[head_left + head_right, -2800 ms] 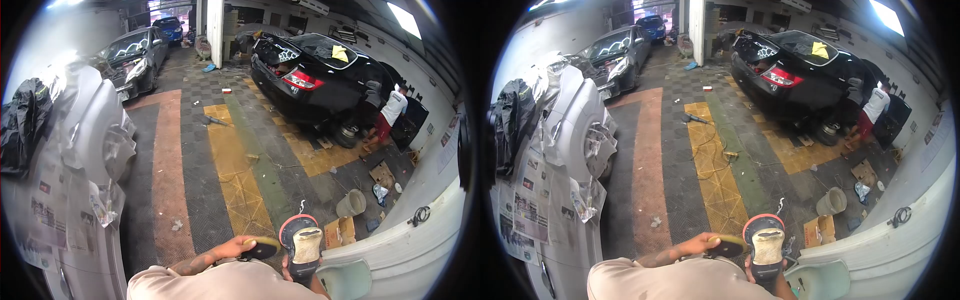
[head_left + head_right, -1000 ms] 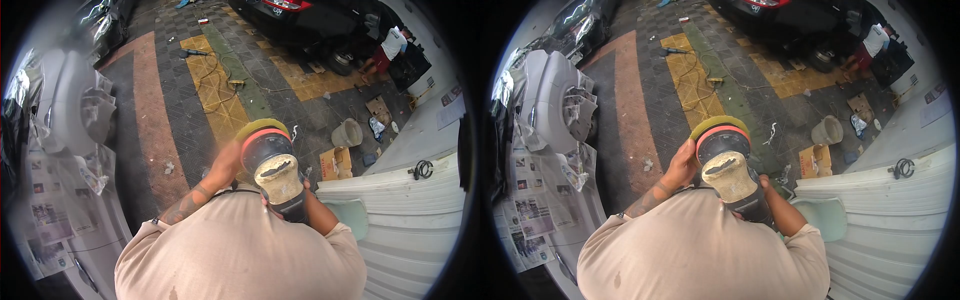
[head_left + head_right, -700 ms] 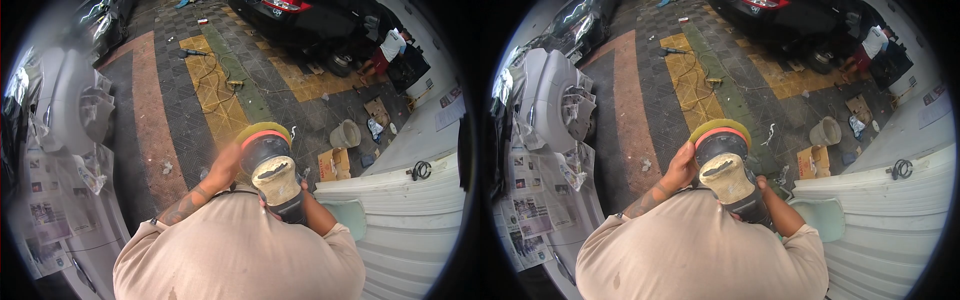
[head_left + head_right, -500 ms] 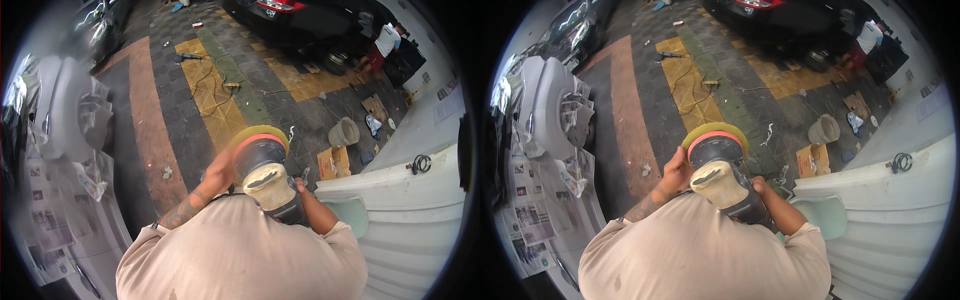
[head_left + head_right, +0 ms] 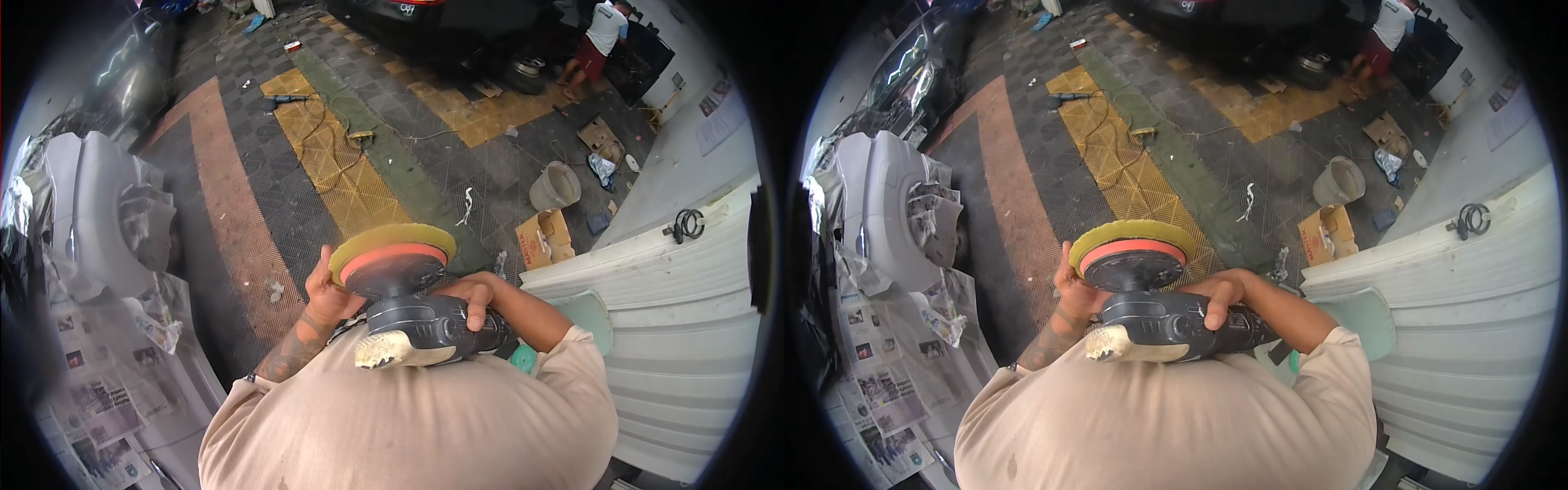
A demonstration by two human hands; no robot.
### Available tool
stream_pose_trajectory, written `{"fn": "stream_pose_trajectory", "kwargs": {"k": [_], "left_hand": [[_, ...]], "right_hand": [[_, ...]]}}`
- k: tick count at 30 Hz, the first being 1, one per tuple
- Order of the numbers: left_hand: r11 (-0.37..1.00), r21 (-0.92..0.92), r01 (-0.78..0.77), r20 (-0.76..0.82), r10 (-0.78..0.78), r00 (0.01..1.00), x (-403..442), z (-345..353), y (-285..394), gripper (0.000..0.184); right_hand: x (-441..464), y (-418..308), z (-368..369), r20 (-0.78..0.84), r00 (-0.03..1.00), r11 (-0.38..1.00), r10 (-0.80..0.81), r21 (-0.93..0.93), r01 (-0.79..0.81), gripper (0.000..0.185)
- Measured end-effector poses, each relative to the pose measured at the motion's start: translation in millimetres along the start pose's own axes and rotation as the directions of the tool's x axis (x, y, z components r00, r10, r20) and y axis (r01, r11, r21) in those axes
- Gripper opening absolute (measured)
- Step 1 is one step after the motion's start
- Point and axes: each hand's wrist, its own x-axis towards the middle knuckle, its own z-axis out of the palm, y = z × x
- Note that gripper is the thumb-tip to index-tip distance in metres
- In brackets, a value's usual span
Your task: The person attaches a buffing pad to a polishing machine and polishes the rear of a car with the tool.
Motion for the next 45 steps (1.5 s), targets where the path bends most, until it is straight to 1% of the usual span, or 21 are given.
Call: {"fn": "stream_pose_trajectory", "kwargs": {"k": [3,5,6,7,8,10,11,17,19,21,23,26,29,31,32,34,35,38,41,43,45], "left_hand": [[0.999,-0.007,0.036,0.088,-0.035,0.996,-4,1,10,0.083],[0.995,-0.019,0.101,0.156,-0.097,0.983,1,-1,27,0.083],[0.984,-0.018,0.177,0.239,-0.168,0.956,8,-1,38,0.083],[0.989,0.002,0.146,0.249,-0.142,0.958,13,-5,48,0.083],[0.938,0.317,0.137,0.204,-0.209,0.957,17,-10,57,0.081],[0.846,0.501,0.184,0.209,-0.324,0.923,40,10,69,0.075],[0.881,0.399,0.252,0.296,-0.384,0.874,57,30,74,0.071],[0.884,0.392,0.256,0.358,-0.403,0.842,65,33,131,0.073],[0.887,0.414,0.203,0.405,-0.379,0.832,68,17,154,0.078],[0.937,0.267,0.224,0.394,-0.318,0.862,69,13,179,0.081],[0.945,0.242,0.220,0.343,-0.295,0.892,68,6,204,0.082],[0.970,0.193,0.151,0.420,-0.221,0.880,81,-11,235,0.088],[0.951,0.155,0.267,0.312,-0.304,0.900,94,-30,269,0.088],[0.929,0.129,0.346,0.237,-0.368,0.899,109,-44,293,0.088],[0.925,0.135,0.354,0.236,-0.377,0.896,119,-56,304,0.088],[0.799,0.518,0.306,0.063,-0.392,0.918,145,-97,327,0.092],[0.793,0.525,0.307,0.063,-0.397,0.916,155,-123,340,0.092],[0.813,0.539,0.220,-0.056,-0.226,0.972,165,-220,382,0.088],[0.809,0.568,0.152,-0.141,-0.086,0.986,192,-274,451,0.086],[0.922,0.380,0.078,-0.132,-0.029,0.991,230,-260,510,0.086],[0.936,0.348,0.056,-0.117,-0.016,0.993,255,-239,548,0.083]], "right_hand": [[8,-6,-10,0.096,0.994,0.998,0.050,-0.036,-0.047,0.099],[14,0,-26,0.219,0.975,0.988,0.040,-0.156,-0.006,0.108],[15,-9,-24,0.169,0.985,0.973,0.038,-0.231,0.002,0.110],[20,-20,-23,0.185,0.981,0.966,0.063,-0.258,-0.013,0.110],[27,-29,-22,0.165,0.983,0.963,0.077,-0.268,-0.031,0.111],[35,-47,-21,0.109,0.981,0.952,0.158,-0.281,-0.122,0.113],[43,-53,-26,0.116,0.979,0.943,0.168,-0.309,-0.125,0.113],[98,-82,-68,0.201,0.960,0.925,0.195,-0.363,-0.112,0.119],[122,-90,-93,0.220,0.957,0.921,0.188,-0.379,-0.094,0.119],[147,-105,-114,0.178,0.967,0.905,0.181,-0.415,-0.093,0.119],[181,-123,-131,0.205,0.963,0.916,0.172,-0.394,-0.080,0.118],[226,-157,-148,0.265,0.944,0.894,0.196,-0.444,-0.061,0.115],[258,-176,-177,0.235,0.958,0.903,0.162,-0.426,-0.049,0.110],[277,-172,-212,0.300,0.936,0.967,0.185,-0.226,-0.119,0.108],[283,-176,-224,0.299,0.938,0.967,0.177,-0.229,-0.109,0.108],[294,-186,-252,0.173,0.978,0.975,0.112,-0.209,-0.075,0.110],[302,-193,-268,0.174,0.979,0.974,0.106,-0.215,-0.068,0.110],[326,-213,-327,0.139,0.989,0.987,0.059,-0.153,-0.038,0.120],[361,-251,-404,0.242,0.970,0.990,-0.035,-0.125,0.067,0.122],[385,-293,-443,0.252,0.968,0.996,0.016,-0.085,0.006,0.122],[414,-339,-467,0.214,0.976,0.999,0.039,-0.042,-0.031,0.116]]}}
